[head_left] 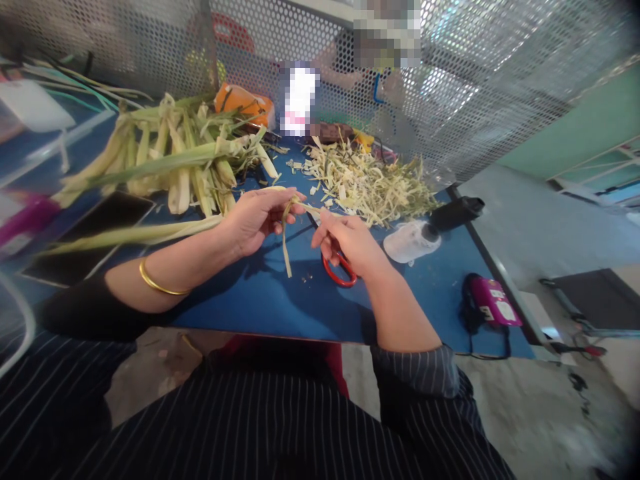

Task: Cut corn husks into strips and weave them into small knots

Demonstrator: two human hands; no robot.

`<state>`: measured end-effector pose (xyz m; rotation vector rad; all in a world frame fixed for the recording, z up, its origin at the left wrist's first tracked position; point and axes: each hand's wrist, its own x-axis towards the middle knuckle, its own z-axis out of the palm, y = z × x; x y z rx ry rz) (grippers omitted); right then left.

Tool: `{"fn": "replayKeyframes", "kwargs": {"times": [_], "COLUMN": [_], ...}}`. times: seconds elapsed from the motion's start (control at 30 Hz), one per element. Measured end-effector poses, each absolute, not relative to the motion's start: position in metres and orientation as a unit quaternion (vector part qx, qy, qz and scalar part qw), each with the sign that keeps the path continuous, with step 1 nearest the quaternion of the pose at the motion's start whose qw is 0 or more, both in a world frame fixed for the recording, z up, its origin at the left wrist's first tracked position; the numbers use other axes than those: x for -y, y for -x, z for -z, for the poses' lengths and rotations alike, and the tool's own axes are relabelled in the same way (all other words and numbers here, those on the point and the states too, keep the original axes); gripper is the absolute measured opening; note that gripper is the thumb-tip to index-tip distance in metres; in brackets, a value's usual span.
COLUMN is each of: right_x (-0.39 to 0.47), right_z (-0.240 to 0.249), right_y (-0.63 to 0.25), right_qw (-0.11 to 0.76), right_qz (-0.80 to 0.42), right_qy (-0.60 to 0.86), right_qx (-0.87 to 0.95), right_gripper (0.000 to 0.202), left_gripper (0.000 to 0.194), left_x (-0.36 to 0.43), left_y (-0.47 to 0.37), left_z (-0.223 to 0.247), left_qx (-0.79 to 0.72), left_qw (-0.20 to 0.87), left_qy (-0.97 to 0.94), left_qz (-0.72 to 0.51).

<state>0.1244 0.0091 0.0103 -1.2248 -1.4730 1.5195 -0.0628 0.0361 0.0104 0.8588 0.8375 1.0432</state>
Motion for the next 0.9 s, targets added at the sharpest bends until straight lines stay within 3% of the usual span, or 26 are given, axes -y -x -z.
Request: {"fn": "replayKeyframes", "kwargs": {"times": [0.07,0.1,0.23,0.3,0.5,0.73,0.9], "right_x": [-0.005,-0.004,-0.012,-0.018,-0.017,-0.012,-0.014], "right_z": [-0.017,-0.019,-0.015,-0.008,0.001,-0.002,-0.003], "right_y": [-0.13,-0.132,-0.132,-0.129,-0.121,-0.124,-0.127], "right_qw": [0.31,0.343,0.478,0.438,0.387,0.327,0.316], "right_qz": [-0.594,-0.575,-0.298,-0.196,-0.157,0.028,0.039], "right_qy": [0.412,0.395,0.452,0.455,0.443,0.451,0.479], "right_qx": [0.617,0.63,0.692,0.75,0.793,0.83,0.818], "right_gripper": [0.052,0.047,0.015,0.01,0.018,0.022,0.022], "left_gripper": [0.02,0.021,0.015,0.012,0.019,0.027,0.028], "left_x": [-0.036,-0.035,-0.029,-0.025,-0.023,-0.025,-0.028], "left_y": [0.064,0.064,0.061,0.06,0.059,0.061,0.062], "left_z": [-0.012,-0.012,-0.015,-0.016,-0.019,-0.015,-0.016], "left_qx": [-0.372,-0.373,-0.373,-0.364,-0.374,-0.448,-0.459], "left_qw": [0.708,0.709,0.699,0.698,0.686,0.57,0.579], "left_qy": [-0.39,-0.396,-0.43,-0.44,-0.452,-0.552,-0.547], "left_qz": [-0.456,-0.449,-0.434,-0.433,-0.43,-0.412,-0.393]}}
